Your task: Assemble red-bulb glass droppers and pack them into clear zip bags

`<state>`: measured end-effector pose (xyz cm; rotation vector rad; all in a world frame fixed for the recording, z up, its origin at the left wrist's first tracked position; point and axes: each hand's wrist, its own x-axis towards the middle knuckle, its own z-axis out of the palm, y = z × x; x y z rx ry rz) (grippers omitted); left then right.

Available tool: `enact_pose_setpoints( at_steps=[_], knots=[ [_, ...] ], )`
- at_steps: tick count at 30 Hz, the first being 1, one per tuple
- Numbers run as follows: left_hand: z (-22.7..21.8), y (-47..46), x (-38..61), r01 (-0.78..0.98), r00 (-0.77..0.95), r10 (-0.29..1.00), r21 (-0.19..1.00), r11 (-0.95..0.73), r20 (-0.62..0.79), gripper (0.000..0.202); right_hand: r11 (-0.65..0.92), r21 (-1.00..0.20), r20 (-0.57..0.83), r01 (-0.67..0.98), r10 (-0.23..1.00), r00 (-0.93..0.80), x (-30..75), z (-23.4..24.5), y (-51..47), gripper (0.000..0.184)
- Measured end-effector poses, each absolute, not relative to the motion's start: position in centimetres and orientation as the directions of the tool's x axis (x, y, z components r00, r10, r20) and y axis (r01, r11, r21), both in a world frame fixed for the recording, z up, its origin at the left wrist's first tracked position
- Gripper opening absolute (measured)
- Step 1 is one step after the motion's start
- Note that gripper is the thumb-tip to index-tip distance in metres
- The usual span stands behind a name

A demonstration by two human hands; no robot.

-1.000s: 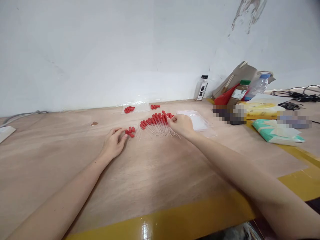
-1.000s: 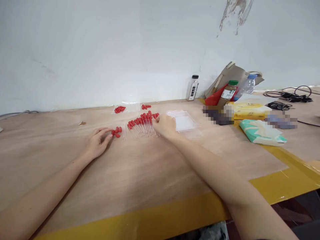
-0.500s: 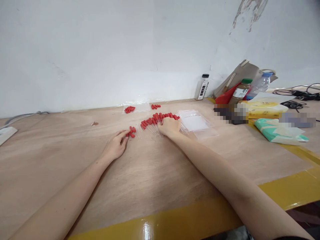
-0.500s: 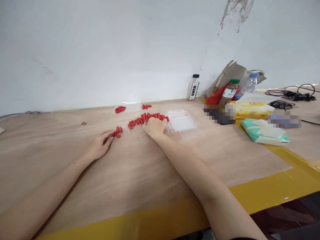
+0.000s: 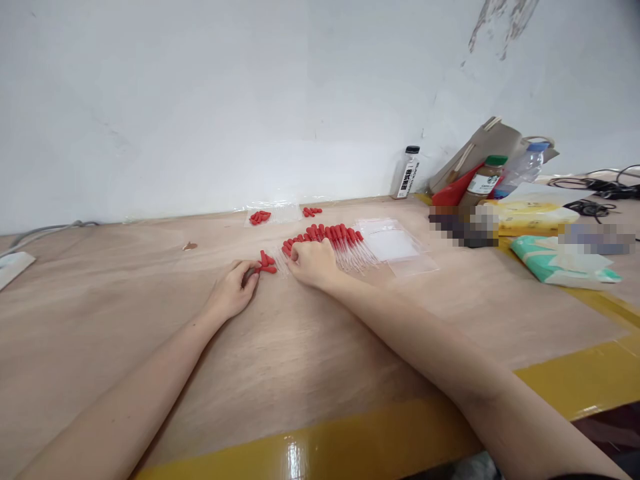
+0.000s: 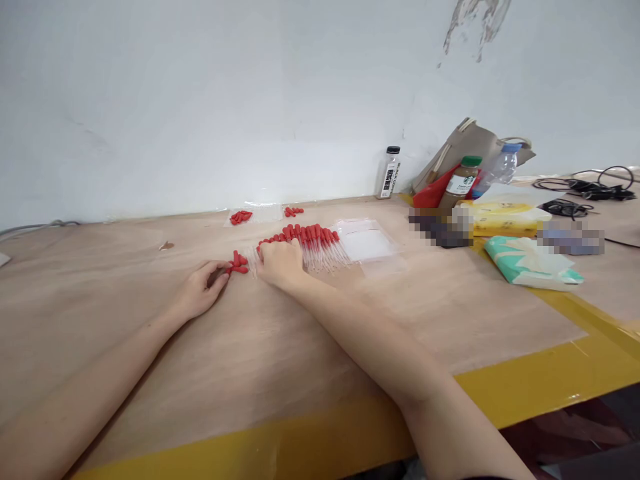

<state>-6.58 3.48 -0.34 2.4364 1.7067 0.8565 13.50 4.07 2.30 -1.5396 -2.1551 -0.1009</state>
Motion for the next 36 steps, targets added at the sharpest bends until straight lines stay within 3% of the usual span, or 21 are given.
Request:
enact_pose_setpoints(
  at_steps=[6,12,18,21,25,28,31,36],
  knots=[
    [-0.6,3.7,-6.7,0.836,0.239,0.869,0.364,-0.411,0.433,0.024,0.194,-0.224,0.249,0.955,0.959,-0.136,11.7,2.3,4.2,0.019],
    [-0.6,3.7,-6.7,0.821,0.184,0.888,0.431,-0.375,0.421,0.019,0.182,-0.207,0.118,0.961,0.98,-0.16,11.1,2.8,4.5,0.019],
    [-0.4,3.3,-6.7,0.791,0.077,0.893,0.518,-0.326,0.444,0.038,0.217,-0.203,0.143,0.955,0.971,-0.19,12.4,3.4,3.2,0.022],
    [-0.4,3.3,-6.8,0.794,0.113,0.855,0.471,-0.384,0.506,0.044,0.263,-0.144,0.195,0.954,0.953,-0.234,15.4,3.3,1.8,0.023],
    [-0.3,3.3,-6.5,0.803,0.155,0.82,0.413,-0.429,0.551,0.037,0.449,-0.037,0.219,0.893,0.875,-0.432,20.3,2.5,-0.4,0.023],
    [-0.3,2.8,-5.5,0.717,0.138,0.829,0.522,-0.461,0.542,0.028,0.543,-0.02,0.202,0.839,0.824,-0.529,23.0,1.9,-1.4,0.018],
    [-0.4,1.5,-4.0,0.494,0.176,0.854,0.707,-0.506,0.489,0.021,0.562,-0.069,0.19,0.824,0.818,-0.542,24.3,1.6,-1.6,0.014],
    [-0.5,-1.5,-1.3,0.402,0.306,0.877,0.784,-0.472,0.371,0.01,0.595,-0.239,0.238,0.768,0.802,-0.547,24.2,1.7,-1.4,0.016]
  ],
)
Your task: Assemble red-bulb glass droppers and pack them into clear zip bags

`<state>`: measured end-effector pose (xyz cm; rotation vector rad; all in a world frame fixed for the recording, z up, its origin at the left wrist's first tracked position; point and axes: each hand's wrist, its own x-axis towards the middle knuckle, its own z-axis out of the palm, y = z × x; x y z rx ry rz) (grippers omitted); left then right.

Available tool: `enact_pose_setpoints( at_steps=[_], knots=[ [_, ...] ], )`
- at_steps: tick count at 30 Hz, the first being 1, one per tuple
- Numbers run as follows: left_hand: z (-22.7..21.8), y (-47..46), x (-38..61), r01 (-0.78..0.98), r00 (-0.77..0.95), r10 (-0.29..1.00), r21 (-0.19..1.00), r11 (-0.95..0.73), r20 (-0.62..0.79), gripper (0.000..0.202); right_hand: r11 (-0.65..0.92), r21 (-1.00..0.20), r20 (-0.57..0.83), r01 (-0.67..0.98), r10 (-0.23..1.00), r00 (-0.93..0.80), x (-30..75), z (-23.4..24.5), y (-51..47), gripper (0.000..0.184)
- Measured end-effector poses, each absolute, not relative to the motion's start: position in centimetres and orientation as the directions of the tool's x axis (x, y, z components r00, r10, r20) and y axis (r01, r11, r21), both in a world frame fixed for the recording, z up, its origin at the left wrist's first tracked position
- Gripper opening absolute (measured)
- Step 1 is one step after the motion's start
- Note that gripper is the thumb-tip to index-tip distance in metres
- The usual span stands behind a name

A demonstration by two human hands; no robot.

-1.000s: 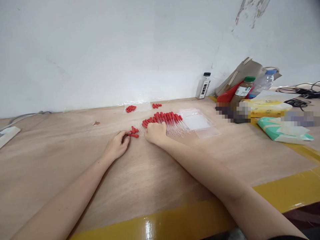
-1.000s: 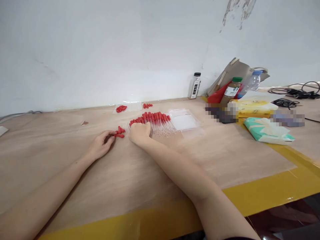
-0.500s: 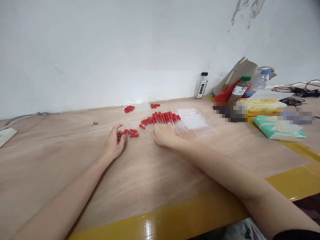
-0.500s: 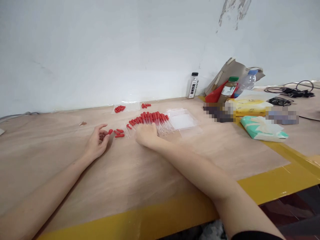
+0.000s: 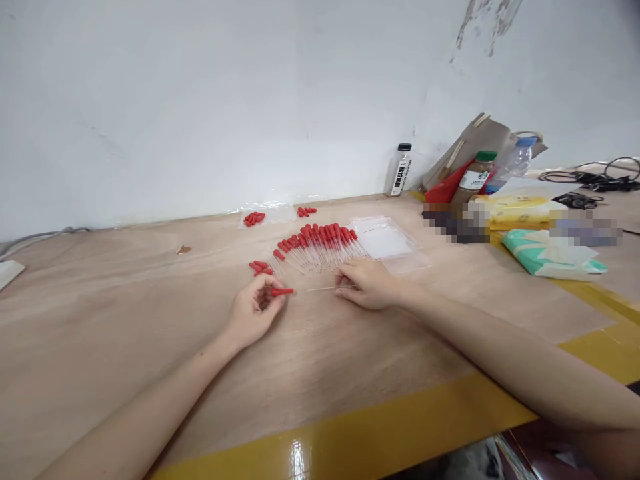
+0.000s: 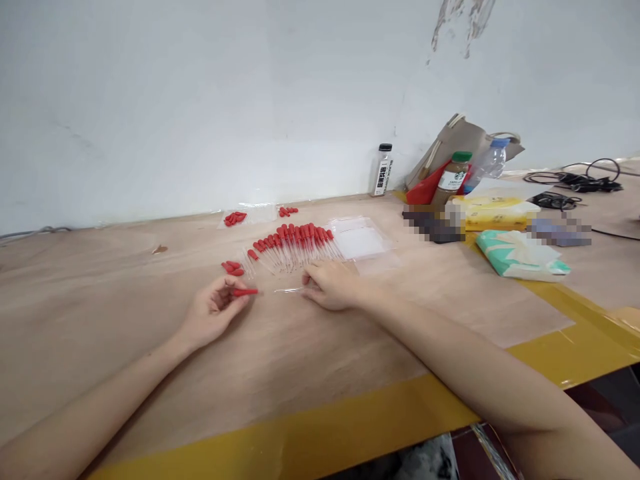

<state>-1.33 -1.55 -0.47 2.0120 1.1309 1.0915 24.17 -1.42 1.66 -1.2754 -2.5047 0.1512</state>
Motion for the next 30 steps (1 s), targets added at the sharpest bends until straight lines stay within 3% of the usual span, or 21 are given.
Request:
enact_pose_setpoints(
  at_steps=[5,9,13,19,30],
  knots=[
    [-0.5,-3.0,-0.2,0.413,0.384,0.867,0.781,-0.468,0.317,0.013,0.503,-0.342,0.215,0.794,0.864,-0.455,23.1,1.3,-1.5,0.029],
    [-0.6,-2.8,-0.3,0.424,0.358,0.885,0.793,-0.438,0.298,0.021,0.446,-0.303,0.209,0.842,0.893,-0.398,22.5,0.8,-1.6,0.023],
    [-0.5,-2.7,-0.4,0.397,0.342,0.893,0.816,-0.42,0.293,0.023,0.454,-0.259,0.302,0.852,0.876,-0.375,22.3,0.6,-1.9,0.022],
    [-0.1,-2.7,-0.5,0.565,0.397,0.831,0.609,-0.556,0.39,0.02,0.53,-0.329,0.424,0.782,0.823,-0.379,21.8,0.7,-2.8,0.017],
    [-0.5,-2.4,-0.7,0.502,0.426,0.77,0.584,-0.638,0.475,0.016,0.571,-0.287,0.451,0.77,0.789,-0.417,20.3,0.3,-4.3,0.02]
  ],
)
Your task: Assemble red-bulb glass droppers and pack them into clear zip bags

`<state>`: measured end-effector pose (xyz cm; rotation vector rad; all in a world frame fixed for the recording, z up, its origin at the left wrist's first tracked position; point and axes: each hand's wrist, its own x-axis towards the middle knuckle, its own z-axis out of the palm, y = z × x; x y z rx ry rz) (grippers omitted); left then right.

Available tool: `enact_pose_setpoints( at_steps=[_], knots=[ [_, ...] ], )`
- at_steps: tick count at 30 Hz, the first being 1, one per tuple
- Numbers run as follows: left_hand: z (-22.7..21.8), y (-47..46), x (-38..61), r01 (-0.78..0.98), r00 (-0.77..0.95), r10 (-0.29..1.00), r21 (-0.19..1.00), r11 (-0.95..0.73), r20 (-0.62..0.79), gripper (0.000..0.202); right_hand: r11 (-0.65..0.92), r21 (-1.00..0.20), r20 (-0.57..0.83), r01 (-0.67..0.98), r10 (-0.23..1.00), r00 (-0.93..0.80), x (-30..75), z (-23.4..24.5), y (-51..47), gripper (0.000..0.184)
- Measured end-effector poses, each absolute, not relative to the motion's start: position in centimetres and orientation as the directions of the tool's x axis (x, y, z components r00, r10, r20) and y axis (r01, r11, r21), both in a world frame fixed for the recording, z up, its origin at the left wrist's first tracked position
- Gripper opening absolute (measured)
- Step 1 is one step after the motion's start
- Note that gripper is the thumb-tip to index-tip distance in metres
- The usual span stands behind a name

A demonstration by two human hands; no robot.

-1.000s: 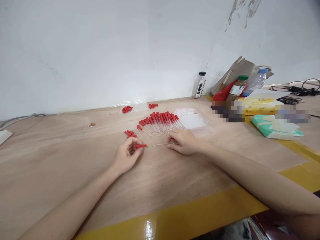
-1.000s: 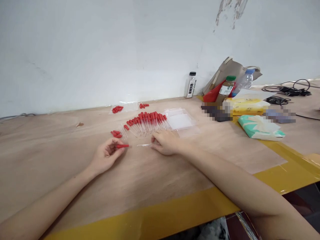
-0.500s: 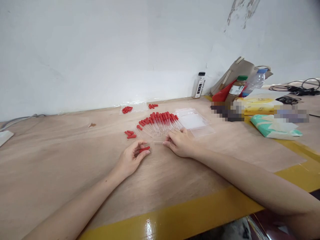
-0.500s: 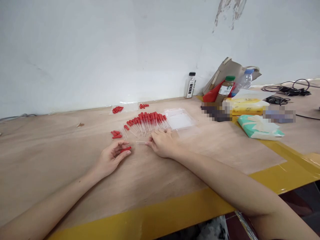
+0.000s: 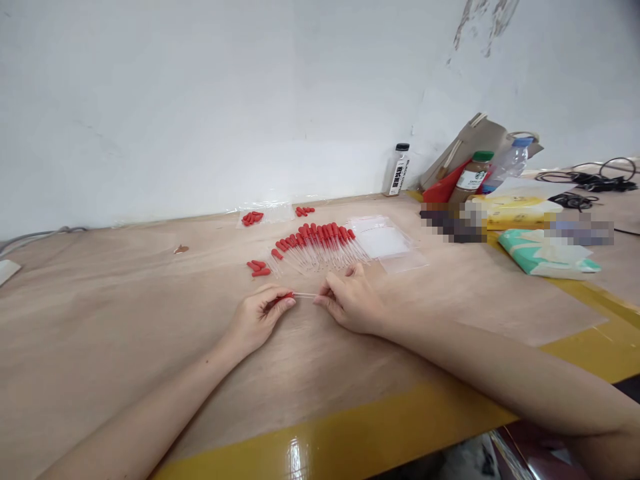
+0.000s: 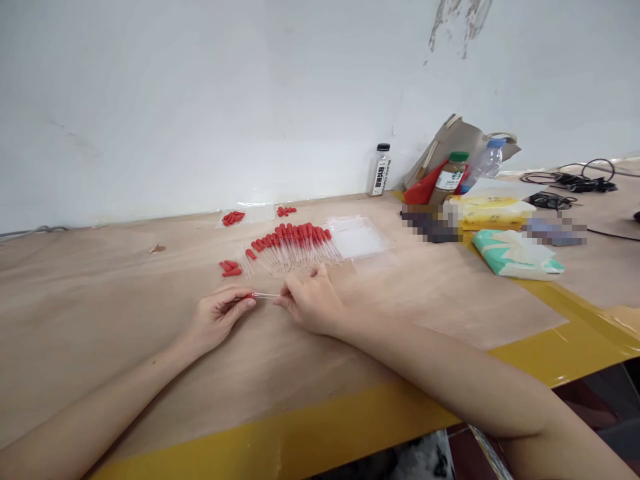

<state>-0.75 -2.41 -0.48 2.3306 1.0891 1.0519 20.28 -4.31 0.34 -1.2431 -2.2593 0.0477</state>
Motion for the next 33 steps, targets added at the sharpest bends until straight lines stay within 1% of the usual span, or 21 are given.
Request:
enact_pose_setpoints(
  at_steps=[4,8,13,19,21,24,27,31,33],
  knots=[
    [-0.3,-2.1,-1.6,0.478,0.469,0.744,0.571,-0.667,0.476,0.015,0.552,-0.213,0.408,0.806,0.8,-0.44,19.2,0.1,-5.4,0.021],
    [0.0,-1.9,-2.4,0.45,0.563,0.69,0.531,-0.718,0.456,0.015,0.558,-0.191,0.374,0.808,0.802,-0.465,18.7,-0.1,-5.9,0.021],
    [0.2,-2.0,-2.6,0.444,0.597,0.663,0.503,-0.742,0.451,0.015,0.595,-0.208,0.426,0.776,0.769,-0.476,19.1,-0.3,-5.9,0.021],
    [0.4,-2.1,-2.5,0.418,0.651,0.624,0.482,-0.77,0.432,0.013,0.659,-0.273,0.484,0.701,0.723,-0.492,19.9,-0.2,-4.9,0.022],
    [0.3,-2.2,-2.4,0.422,0.682,0.61,0.465,-0.778,0.403,0.014,0.675,-0.262,0.482,0.69,0.711,-0.512,20.2,-0.1,-4.6,0.022],
    [0.4,-2.4,-2.1,0.434,0.708,0.596,0.432,-0.791,0.378,0.015,0.678,-0.213,0.486,0.703,0.698,-0.526,20.3,0.1,-4.4,0.024],
    [0.4,-2.5,-1.8,0.451,0.694,0.592,0.392,-0.802,0.41,0.013,0.663,-0.166,0.501,0.73,0.694,-0.517,20.2,0.1,-4.3,0.027],
    [0.4,-2.5,-1.3,0.45,0.661,0.582,0.37,-0.813,0.474,0.01,0.662,-0.155,0.506,0.734,0.691,-0.517,20.2,0.0,-4.0,0.032],
    [0.3,-2.4,-1.0,0.442,0.663,0.572,0.365,-0.819,0.483,0.011,0.657,-0.148,0.496,0.739,0.696,-0.519,20.3,0.0,-3.8,0.034]
  ],
)
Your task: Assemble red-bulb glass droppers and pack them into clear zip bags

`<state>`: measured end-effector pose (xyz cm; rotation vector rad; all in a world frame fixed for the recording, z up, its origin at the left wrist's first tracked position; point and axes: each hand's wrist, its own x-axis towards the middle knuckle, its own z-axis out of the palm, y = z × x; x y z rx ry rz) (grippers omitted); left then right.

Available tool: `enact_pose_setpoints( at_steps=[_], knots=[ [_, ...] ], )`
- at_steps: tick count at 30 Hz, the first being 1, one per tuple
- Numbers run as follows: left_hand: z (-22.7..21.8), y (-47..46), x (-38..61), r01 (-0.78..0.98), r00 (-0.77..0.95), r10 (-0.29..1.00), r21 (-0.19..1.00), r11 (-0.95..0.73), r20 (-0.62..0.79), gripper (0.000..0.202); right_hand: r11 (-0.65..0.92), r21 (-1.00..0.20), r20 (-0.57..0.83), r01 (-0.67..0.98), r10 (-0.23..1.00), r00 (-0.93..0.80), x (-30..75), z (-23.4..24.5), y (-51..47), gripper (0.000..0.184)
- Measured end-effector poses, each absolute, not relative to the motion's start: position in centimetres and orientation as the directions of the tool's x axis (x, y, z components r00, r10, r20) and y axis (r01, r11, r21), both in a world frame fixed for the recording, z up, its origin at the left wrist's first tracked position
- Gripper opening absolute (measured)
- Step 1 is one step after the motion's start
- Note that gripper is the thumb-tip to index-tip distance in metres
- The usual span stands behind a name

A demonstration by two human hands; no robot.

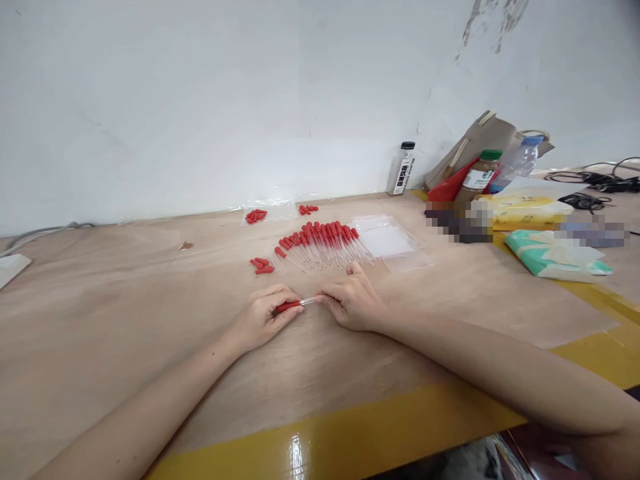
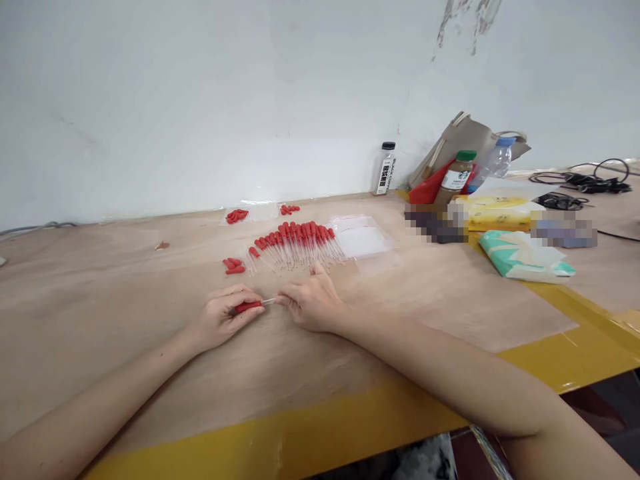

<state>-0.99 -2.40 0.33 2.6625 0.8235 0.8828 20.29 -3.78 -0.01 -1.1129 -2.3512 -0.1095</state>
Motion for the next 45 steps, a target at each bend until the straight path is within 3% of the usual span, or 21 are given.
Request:
enact_pose_setpoints(
  at_steps=[12,19,22,26,30,34,39,45],
  knots=[
    [0.0,-1.7,-0.1,0.439,0.702,0.515,0.27,-0.857,0.492,0.014,0.658,-0.19,0.322,0.729,0.743,-0.587,20.6,0.1,-2.6,0.038],
    [0.0,-0.4,-1.6,0.503,0.536,0.544,0.273,-0.82,0.646,0.018,0.765,-0.12,0.324,0.632,0.632,-0.704,20.2,2.9,-1.7,0.023],
    [-0.1,0.9,-3.1,0.667,0.323,0.663,0.334,-0.665,0.675,0.037,0.605,-0.244,0.331,0.758,0.786,-0.522,19.5,4.0,-0.2,0.021],
    [-0.3,2.6,-5.0,0.793,0.153,0.788,0.402,-0.458,0.596,0.019,0.256,-0.408,0.305,0.876,0.943,-0.134,17.6,3.9,3.2,0.027],
    [-0.5,3.3,-5.6,0.781,0.197,0.855,0.45,-0.433,0.48,0.02,0.126,-0.375,0.31,0.918,0.951,-0.004,15.5,2.7,5.7,0.028],
    [-0.7,3.8,-5.6,0.744,0.244,0.854,0.477,-0.469,0.459,0.019,0.068,-0.314,0.296,0.947,0.955,0.029,14.6,1.8,6.5,0.029],
    [-0.9,4.5,-5.7,0.708,0.311,0.852,0.495,-0.503,0.422,0.02,0.083,-0.285,0.33,0.955,0.944,0.016,14.6,1.7,6.0,0.035],
    [-0.8,4.6,-5.6,0.734,0.327,0.849,0.455,-0.505,0.415,0.024,0.304,-0.266,0.371,0.915,0.908,-0.194,12.8,1.9,4.3,0.029]
  ],
)
